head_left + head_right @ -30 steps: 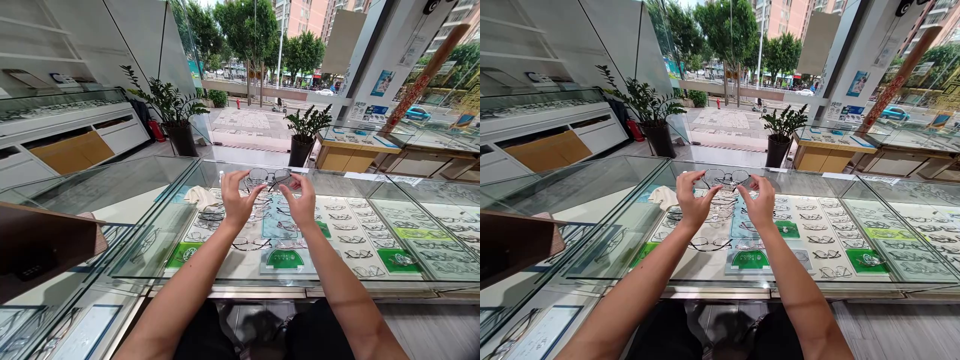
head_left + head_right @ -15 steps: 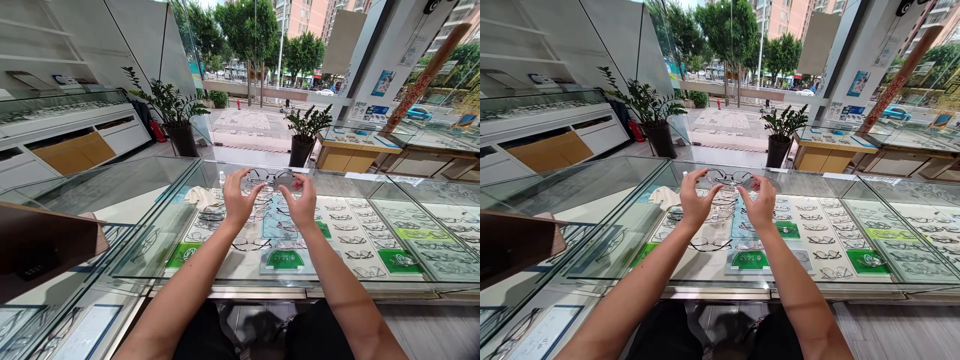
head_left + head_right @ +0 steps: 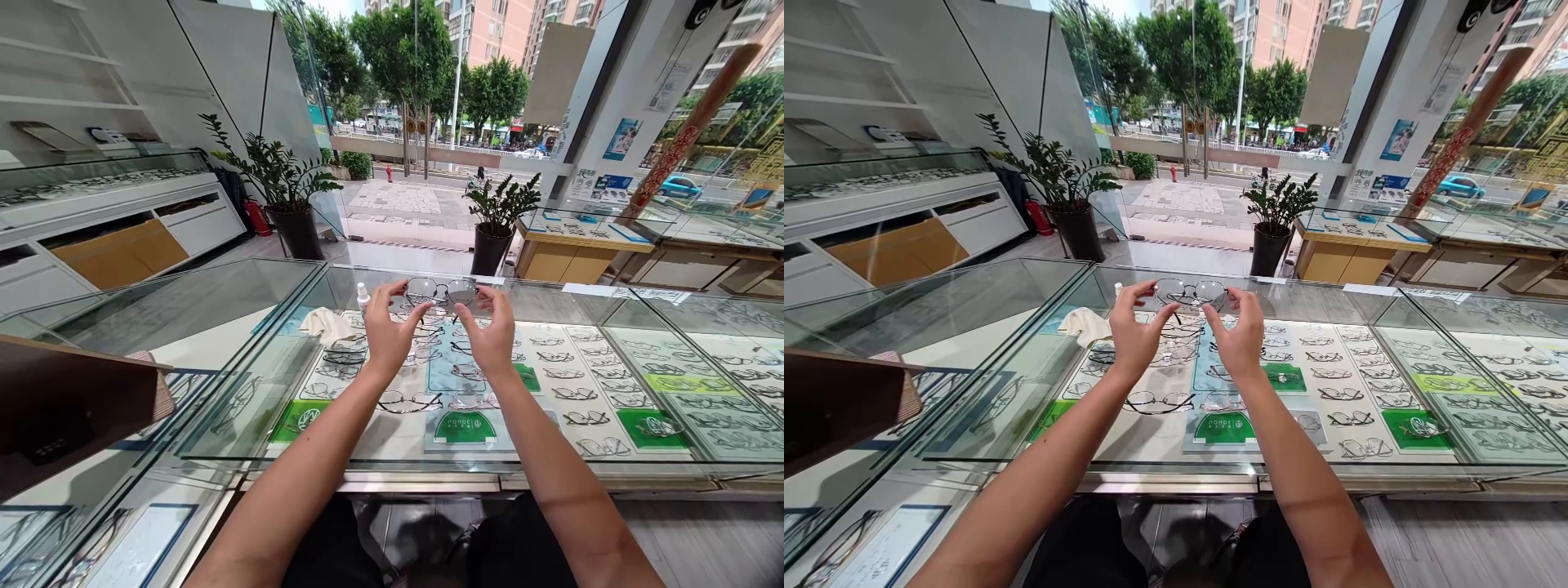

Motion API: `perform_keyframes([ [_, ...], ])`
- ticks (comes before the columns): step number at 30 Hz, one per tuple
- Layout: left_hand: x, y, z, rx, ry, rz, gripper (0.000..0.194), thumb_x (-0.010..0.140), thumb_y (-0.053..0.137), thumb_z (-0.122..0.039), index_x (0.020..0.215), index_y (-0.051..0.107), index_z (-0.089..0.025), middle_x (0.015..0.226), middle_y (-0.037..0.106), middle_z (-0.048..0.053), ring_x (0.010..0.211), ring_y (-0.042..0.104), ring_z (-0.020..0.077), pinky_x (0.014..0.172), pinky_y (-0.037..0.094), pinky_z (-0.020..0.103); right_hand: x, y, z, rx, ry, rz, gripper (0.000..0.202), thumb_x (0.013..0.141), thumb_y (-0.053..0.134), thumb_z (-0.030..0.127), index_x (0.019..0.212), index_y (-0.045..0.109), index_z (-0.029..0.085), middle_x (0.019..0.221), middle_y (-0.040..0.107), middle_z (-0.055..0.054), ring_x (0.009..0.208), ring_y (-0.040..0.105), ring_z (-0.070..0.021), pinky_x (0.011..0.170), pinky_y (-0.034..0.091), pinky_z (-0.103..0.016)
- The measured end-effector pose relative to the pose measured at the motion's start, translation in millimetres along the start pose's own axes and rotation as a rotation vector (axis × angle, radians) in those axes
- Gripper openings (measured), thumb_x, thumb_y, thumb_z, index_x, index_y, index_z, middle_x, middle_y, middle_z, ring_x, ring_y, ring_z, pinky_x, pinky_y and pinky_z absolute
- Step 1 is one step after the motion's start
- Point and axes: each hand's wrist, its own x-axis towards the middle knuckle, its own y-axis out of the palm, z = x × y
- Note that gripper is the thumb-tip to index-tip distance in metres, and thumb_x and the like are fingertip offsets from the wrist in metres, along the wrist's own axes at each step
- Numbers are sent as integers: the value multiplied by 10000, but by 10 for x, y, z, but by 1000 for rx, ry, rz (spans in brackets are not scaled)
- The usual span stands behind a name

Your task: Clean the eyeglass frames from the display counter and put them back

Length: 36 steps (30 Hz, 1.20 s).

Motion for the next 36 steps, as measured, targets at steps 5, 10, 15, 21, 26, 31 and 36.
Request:
perform_keyframes([
  [5, 23, -82, -75, -85, 63, -60, 525, 878, 829, -510, 1292, 672, -229, 1177, 748, 96, 1082, 717, 257, 929, 592, 430, 9, -90, 214, 200, 27, -75, 324, 981, 701, 489, 1192, 695, 244, 1162, 697, -95, 1053, 682, -255, 951, 581, -460],
  [10, -11, -190, -136, -73, 289, -188, 565, 860, 845, -511, 1324, 631, -270, 1199, 726, 102, 1143, 723, 293, 994, 622, 517, -14, -212, 444, 439, 139, -151, 244, 973, 718, 444, 1103, 754, 241, 1126, 750, -93, 1044, 722, -254, 930, 609, -450],
  [15, -75, -213, -313, -182, 260, -178, 548, 879, 844, -451, 1354, 617, -297, 1203, 707, 85, 1129, 749, 279, 976, 664, 509, 2, -257, 487, 492, 177, -171, 224, 941, 749, 451, 1035, 791, 252, 1081, 752, -77, 1012, 717, -248, 886, 612, -436],
  [21, -111, -288, -509, -305, 223, -145, 537, 866, 869, -381, 1350, 645, -321, 1184, 709, 65, 1085, 773, 257, 950, 694, 478, -2, -230, 415, 557, 232, -121, 246, 953, 732, 467, 1025, 791, 239, 1069, 764, -86, 974, 727, -237, 835, 624, -407],
  [26, -77, -226, -362, -323, 164, -80, 576, 834, 899, -359, 1356, 667, -277, 1209, 754, 85, 1144, 762, 271, 1035, 651, 508, 12, -189, 316, 661, 311, -100, 248, 932, 766, 464, 972, 775, 219, 995, 774, -75, 954, 736, -228, 906, 629, -437],
  [31, 16, -71, -111, -414, -73, 36, 608, 809, 907, -416, 1342, 698, -212, 1257, 781, 138, 1203, 746, 294, 1101, 599, 525, 75, -132, 200, 781, 454, -49, 326, 829, 856, 491, 971, 764, 212, 977, 788, -68, 936, 750, -228, 973, 620, -478],
  [36, 139, -54, 46, -570, -268, 103, 675, 680, 974, -449, 1254, 749, -174, 1194, 802, 160, 1162, 757, 309, 1064, 611, 516, 124, -129, 128, 915, 551, 19, 358, 740, 933, 469, 956, 781, 229, 933, 784, -43, 906, 744, -214, 936, 629, -419],
])
